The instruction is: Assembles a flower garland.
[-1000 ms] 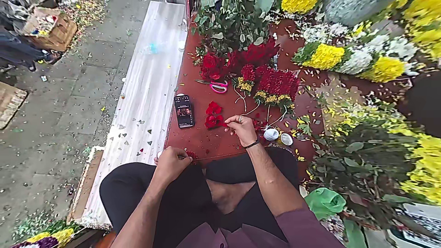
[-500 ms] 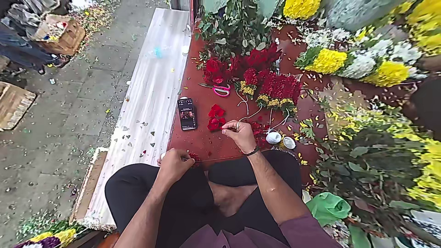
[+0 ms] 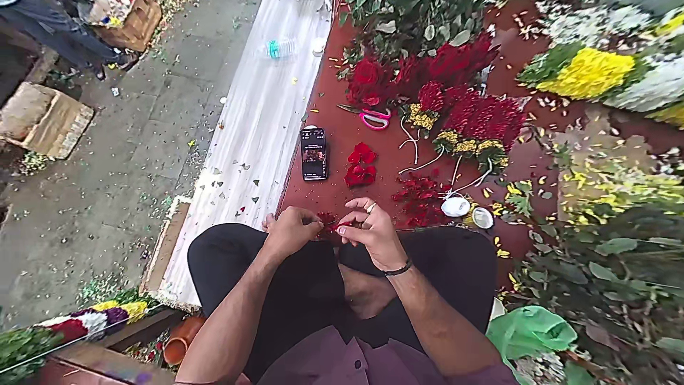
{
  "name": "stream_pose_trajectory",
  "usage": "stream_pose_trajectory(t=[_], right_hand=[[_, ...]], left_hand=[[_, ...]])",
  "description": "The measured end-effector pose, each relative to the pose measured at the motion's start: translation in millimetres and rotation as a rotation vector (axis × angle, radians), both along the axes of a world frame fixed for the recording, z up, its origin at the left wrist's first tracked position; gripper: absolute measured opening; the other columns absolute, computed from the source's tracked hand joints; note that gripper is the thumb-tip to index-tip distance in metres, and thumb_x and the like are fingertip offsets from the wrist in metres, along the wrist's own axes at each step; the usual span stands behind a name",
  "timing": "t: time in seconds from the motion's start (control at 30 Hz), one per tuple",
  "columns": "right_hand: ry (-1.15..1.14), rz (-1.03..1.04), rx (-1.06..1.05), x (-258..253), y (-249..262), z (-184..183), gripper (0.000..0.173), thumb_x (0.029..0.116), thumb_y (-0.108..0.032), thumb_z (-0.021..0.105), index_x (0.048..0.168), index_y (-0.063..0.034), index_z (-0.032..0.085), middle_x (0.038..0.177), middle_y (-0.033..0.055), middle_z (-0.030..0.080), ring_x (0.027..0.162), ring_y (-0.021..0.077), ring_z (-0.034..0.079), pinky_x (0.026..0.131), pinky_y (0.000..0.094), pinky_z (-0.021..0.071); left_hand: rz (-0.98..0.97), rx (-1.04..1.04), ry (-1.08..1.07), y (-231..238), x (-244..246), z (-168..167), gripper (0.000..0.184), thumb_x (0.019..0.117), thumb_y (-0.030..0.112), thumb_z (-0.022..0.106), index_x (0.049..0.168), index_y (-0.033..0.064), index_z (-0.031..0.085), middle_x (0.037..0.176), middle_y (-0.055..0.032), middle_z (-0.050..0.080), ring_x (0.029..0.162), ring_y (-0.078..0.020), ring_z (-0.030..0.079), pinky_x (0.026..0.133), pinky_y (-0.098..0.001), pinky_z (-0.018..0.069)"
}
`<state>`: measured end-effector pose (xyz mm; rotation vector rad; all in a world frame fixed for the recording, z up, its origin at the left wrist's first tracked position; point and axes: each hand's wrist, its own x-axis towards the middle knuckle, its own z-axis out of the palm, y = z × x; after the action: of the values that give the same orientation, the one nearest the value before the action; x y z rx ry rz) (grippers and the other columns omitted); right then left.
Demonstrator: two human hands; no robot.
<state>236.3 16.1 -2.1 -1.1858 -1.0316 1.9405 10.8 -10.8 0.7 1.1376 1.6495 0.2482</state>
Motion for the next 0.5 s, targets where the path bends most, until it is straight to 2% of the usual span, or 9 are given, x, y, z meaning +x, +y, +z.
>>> stream_pose_trajectory(t=[0.1,0.17,0.33,0.43,0.5], right_hand=[[-0.108,0.019,-0.026,-9.1,-6.1,-8.2,0.061,0.0776,0.0,0.084,0.13,-0.0014,0.053,0.085,0.0153,0.074,0.062,0.0243,0.069,0.051,0.0333,0.0572],[-0.17,0.025,-0.013,-11.3,-5.3,-13.7,0.062,0.0761,-0.002,0.086,0.129,-0.0029,0.054,0.082,0.0137,0.074,0.06,0.0238,0.069,0.052,0.0341,0.0578],[-0.272,0.057,0.016,-8.4,-3.9,-20.2,0.068,0.0721,-0.006,0.09,0.131,-0.008,0.055,0.076,0.0098,0.072,0.056,0.0208,0.067,0.05,0.0332,0.057],[-0.311,0.109,0.011,-4.3,0.0,-23.6,0.081,0.0678,-0.012,0.094,0.136,-0.0104,0.052,0.073,0.0062,0.068,0.06,0.0185,0.065,0.057,0.0348,0.0576],[-0.304,0.16,0.015,0.1,3.0,-27.5,0.095,0.0643,-0.015,0.096,0.144,-0.0104,0.045,0.073,0.0044,0.061,0.062,0.0173,0.061,0.062,0.0355,0.0582]], left_hand=[[0.023,-0.005,-0.122,1.2,4.4,4.6,0.012,0.0916,0.025,0.072,0.095,0.0188,0.082,0.084,0.0034,0.076,0.079,-0.0096,0.072,0.077,-0.0426,0.0601],[0.006,0.0,-0.157,2.2,6.0,8.3,0.012,0.0897,0.024,0.073,0.096,0.0189,0.082,0.085,0.0041,0.077,0.079,-0.0079,0.072,0.076,-0.039,0.0609],[-0.077,0.034,-0.147,2.0,7.2,7.2,0.015,0.0871,0.035,0.08,0.095,0.0223,0.082,0.083,0.007,0.076,0.076,-0.0054,0.071,0.075,-0.0379,0.0612],[-0.051,0.021,-0.194,1.7,7.2,3.7,0.013,0.0898,0.031,0.081,0.092,0.0186,0.082,0.083,0.0037,0.077,0.077,-0.0081,0.073,0.078,-0.0376,0.0639],[-0.025,-0.001,-0.204,1.5,7.7,3.7,0.011,0.0898,0.027,0.08,0.091,0.0162,0.081,0.082,0.0019,0.077,0.076,-0.0098,0.073,0.079,-0.0383,0.0632]])
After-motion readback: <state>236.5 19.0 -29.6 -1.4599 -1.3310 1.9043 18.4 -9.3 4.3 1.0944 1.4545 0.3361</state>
